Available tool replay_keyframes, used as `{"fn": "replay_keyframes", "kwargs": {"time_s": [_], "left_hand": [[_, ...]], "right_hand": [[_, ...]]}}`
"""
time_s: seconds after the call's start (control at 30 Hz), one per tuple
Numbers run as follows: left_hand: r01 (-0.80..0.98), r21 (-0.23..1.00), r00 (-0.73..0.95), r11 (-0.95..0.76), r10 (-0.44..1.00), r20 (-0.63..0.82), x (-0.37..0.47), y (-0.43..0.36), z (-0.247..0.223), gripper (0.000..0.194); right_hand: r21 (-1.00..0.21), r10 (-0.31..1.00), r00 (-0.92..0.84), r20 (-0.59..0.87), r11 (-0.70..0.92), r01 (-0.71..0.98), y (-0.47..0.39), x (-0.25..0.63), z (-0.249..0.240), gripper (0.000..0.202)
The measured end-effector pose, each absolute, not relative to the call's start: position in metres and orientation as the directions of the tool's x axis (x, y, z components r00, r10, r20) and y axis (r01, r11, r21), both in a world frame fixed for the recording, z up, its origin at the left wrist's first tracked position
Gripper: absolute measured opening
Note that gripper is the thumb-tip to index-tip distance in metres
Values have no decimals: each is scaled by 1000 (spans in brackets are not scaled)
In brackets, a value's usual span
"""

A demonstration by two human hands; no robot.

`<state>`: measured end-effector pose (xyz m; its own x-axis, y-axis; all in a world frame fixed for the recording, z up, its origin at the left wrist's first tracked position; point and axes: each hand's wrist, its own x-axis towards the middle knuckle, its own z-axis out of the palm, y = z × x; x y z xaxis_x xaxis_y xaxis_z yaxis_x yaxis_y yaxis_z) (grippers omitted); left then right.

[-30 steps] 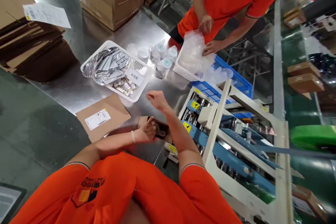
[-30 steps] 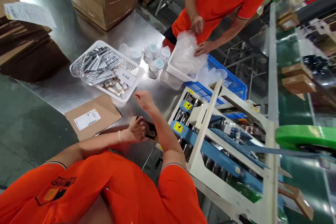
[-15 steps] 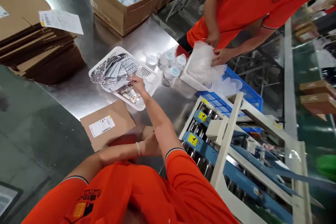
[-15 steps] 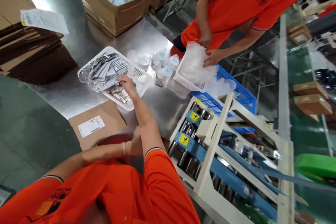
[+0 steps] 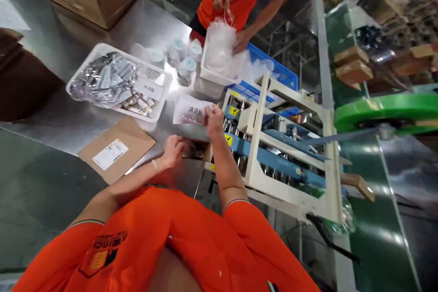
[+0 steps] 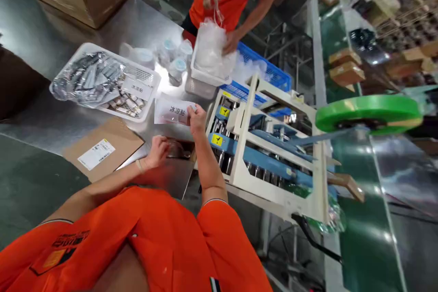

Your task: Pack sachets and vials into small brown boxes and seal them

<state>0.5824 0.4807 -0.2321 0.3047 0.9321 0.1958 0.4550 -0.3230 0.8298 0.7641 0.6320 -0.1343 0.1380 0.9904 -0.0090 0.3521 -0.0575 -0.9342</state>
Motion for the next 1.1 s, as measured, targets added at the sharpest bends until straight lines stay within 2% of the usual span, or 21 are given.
{"fn": "replay_keyframes", "kwargs": {"time_s": [0.1, 0.17, 0.23, 0.3, 0.37, 0.43, 0.5, 0.57, 0.63, 0.7, 0.77, 0.8, 0.87, 0.97, 1.03, 1.1], "left_hand": [[331, 944, -104, -15, 993, 52, 577, 480, -240, 14], [158, 981, -226, 111, 971, -73, 573, 482, -241, 16], [-1, 984, -191, 178, 966, -175, 567, 488, -238, 21], [-140, 963, -156, 232, 955, -253, 561, 494, -232, 24], [-179, 953, -147, 247, 951, -274, 557, 500, -225, 24], [-170, 955, -163, 242, 949, -270, 552, 503, -218, 23], [-161, 958, -170, 238, 949, -264, 547, 505, -213, 23], [-155, 961, -149, 230, 956, -253, 542, 506, -211, 25], [-146, 963, -102, 228, 964, -244, 540, 509, -209, 29], [-85, 968, -38, 234, 970, -238, 541, 514, -208, 34], [84, 972, 70, 220, 972, -226, 548, 520, -206, 37], [203, 962, 144, 184, 966, -215, 551, 522, -205, 37], [427, 903, 309, 51, 930, -199, 558, 524, -201, 31], [596, 785, 503, -167, 840, -203, 562, 519, -195, 31], [676, 699, 513, -232, 830, -221, 566, 512, -193, 30], [793, 569, 394, -215, 894, -212, 573, 503, -192, 30]], "right_hand": [[-950, 944, 295, -145, -216, 224, 581, 792, -139, 29], [-926, 941, 290, -175, -257, 277, 549, 796, -144, 28], [-851, 953, 222, -206, -287, 441, 524, 789, -151, 26], [-680, 950, 157, -268, -302, 669, 508, 773, -159, 21], [-458, 933, 134, -334, -286, 842, 503, 755, -165, 16], [-322, 934, 149, -326, -257, 911, 503, 746, -168, 14], [-322, 966, 167, -195, -224, 920, 503, 752, -166, 17], [-383, 975, 219, -18, -209, 900, 501, 774, -160, 18], [-468, 962, 272, 1, -240, 850, 499, 801, -155, 13], [-567, 953, 244, -180, -303, 766, 497, 817, -155, 7], [-642, 921, 114, -373, -344, 685, 498, 816, -160, 8], [-654, 907, 49, -419, -339, 676, 500, 810, -164, 9], [-622, 897, -37, -441, -275, 733, 505, 795, -172, 12], [-520, 867, -151, -475, -138, 843, 515, 785, -173, 12], [-485, 832, -231, -504, -51, 873, 525, 790, -167, 13], [-431, 872, -235, -429, 31, 902, 538, 800, -159, 19]]}}
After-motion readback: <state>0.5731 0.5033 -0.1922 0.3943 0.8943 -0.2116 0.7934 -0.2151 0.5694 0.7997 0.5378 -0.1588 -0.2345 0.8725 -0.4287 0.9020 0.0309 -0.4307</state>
